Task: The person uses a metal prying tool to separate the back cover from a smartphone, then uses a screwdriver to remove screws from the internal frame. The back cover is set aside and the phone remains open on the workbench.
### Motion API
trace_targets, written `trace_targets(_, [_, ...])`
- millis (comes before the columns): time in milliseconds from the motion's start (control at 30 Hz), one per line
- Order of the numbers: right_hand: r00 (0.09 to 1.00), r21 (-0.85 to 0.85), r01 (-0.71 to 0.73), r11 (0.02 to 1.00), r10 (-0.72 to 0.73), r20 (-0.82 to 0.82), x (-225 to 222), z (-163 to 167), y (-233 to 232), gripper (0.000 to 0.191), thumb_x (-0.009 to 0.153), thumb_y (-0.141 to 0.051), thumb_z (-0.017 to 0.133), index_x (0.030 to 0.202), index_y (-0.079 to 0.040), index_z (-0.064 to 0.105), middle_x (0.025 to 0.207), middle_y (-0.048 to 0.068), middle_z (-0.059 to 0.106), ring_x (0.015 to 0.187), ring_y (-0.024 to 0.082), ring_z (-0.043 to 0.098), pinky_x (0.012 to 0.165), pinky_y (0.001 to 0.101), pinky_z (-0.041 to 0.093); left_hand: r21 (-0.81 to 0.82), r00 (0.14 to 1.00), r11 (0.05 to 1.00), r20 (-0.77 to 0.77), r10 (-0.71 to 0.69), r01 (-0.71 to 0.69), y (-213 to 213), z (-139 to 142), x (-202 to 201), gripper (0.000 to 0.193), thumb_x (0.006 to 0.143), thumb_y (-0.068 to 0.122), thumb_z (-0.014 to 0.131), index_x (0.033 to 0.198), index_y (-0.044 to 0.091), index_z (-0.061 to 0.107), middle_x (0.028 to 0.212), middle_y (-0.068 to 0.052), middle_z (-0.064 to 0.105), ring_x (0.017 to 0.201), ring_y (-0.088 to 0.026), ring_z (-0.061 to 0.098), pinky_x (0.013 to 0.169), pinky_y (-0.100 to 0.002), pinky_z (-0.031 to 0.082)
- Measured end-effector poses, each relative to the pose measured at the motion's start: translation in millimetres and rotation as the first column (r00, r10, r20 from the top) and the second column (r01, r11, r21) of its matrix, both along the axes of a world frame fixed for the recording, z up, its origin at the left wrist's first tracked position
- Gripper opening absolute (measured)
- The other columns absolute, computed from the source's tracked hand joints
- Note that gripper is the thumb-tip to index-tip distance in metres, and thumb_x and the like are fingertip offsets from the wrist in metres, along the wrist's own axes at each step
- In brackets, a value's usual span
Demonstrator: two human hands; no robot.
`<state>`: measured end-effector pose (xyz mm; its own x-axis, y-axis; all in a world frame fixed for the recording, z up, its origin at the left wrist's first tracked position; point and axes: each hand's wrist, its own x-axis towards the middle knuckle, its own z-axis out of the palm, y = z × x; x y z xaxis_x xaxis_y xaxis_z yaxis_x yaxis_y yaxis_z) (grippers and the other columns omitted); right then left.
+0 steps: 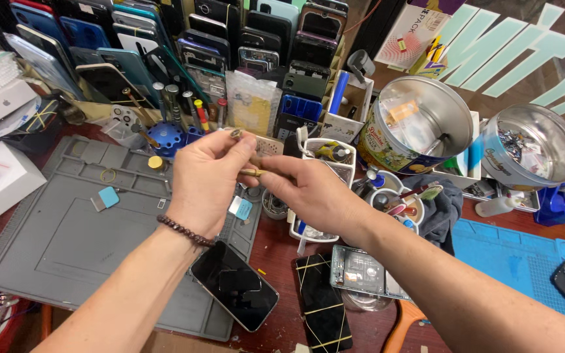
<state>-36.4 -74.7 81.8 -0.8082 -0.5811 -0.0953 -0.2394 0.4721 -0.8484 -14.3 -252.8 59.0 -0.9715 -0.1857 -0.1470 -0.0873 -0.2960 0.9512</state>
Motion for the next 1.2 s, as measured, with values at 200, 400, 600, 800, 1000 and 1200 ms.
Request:
trace_targets(200, [0.954, 0.471, -0.025, 0.882, 0.161, -0.252, 1.7, 15.9, 19.9, 0.031, 0.09, -0.038, 0.067, 0.112, -0.019, 0.077, 0.094, 0.011, 0.078, 0.088, 0.032, 0.073, 0.077, 0.0424, 0.055, -0.037, 0.988, 0.992, 0.103, -0.114, 0.119, 14.9, -6.9, 1.7, 0.018, 0.094, 0.014, 0.071, 0.092, -0.004, 0.075, 0.079, -0.005, 0.073, 0.061, -0.011, 0.064, 0.054, -0.024, 0.053])
trace_targets(400, [0.98, 0.493, 0.022, 0.87, 0.078, -0.182, 13.4, 7.3, 23.8, 0.035, 0.096, -0.04, 0.065, 0.111, -0.008, 0.068, 0.088, 0.018, 0.074, 0.086, 0.038, 0.072, 0.078, 0.0459, 0.056, -0.077, 0.971, 0.971, 0.096, -0.218, 0.226, 34.0, 1.8, 0.8, 0.015, 0.091, 0.014, 0.07, 0.094, 0.0, 0.076, 0.081, -0.004, 0.075, 0.063, -0.008, 0.066, 0.053, -0.023, 0.054])
trace_targets(600, [0.983, 0.281, 0.127, 0.951, -0.159, 0.094, 27.4, -3.6, 40.5, 0.032, 0.096, -0.024, 0.053, 0.123, -0.007, 0.057, 0.093, 0.013, 0.076, 0.082, 0.025, 0.076, 0.072, 0.0383, 0.059, -0.063, 0.961, 0.961, 0.088, -0.263, 0.269, 57.2, 7.7, 4.9, 0.017, 0.094, 0.013, 0.07, 0.094, -0.003, 0.073, 0.08, -0.005, 0.072, 0.066, -0.009, 0.067, 0.056, -0.024, 0.056])
trace_targets(800, [0.9, 0.105, 0.223, 0.969, -0.246, 0.36, 28.5, -8.7, 64.5, 0.031, 0.103, -0.025, 0.053, 0.128, -0.011, 0.064, 0.091, 0.008, 0.064, 0.075, 0.017, 0.056, 0.065, 0.0375, 0.049, 0.446, 0.882, 0.794, 0.023, -0.471, 0.413, 57.1, -5.4, -0.7, 0.02, 0.091, 0.011, 0.068, 0.107, 0.0, 0.069, 0.093, -0.003, 0.074, 0.079, -0.009, 0.069, 0.071, -0.025, 0.06])
trace_targets(1000, [0.992, -0.032, 0.123, 0.992, -0.122, 0.037, 34.6, -17.1, 71.5, 0.02, 0.103, -0.022, 0.056, 0.113, -0.005, 0.063, 0.092, -0.004, 0.069, 0.085, 0.005, 0.062, 0.074, 0.0257, 0.054, 0.0, 0.844, 0.847, 0.094, -0.529, 0.531, 70.6, -17.1, -1.7, 0.026, 0.089, 0.009, 0.075, 0.11, -0.007, 0.073, 0.096, -0.008, 0.074, 0.072, -0.012, 0.062, 0.061, -0.026, 0.051])
trace_targets(1200, [0.693, -0.056, 0.641, 0.766, -0.546, 0.47, 28.7, -17.7, 95.0, 0.033, 0.106, -0.033, 0.05, 0.109, -0.005, 0.067, 0.071, 0.001, 0.044, 0.057, 0.012, 0.044, 0.049, 0.0305, 0.041, 0.075, 0.949, 0.969, 0.199, -0.245, 0.235, 12.8, -24.6, -44.8, 0.039, 0.084, 0.004, 0.069, 0.123, -0.001, 0.063, 0.095, -0.009, 0.072, 0.074, -0.016, 0.069, 0.063, -0.03, 0.057])
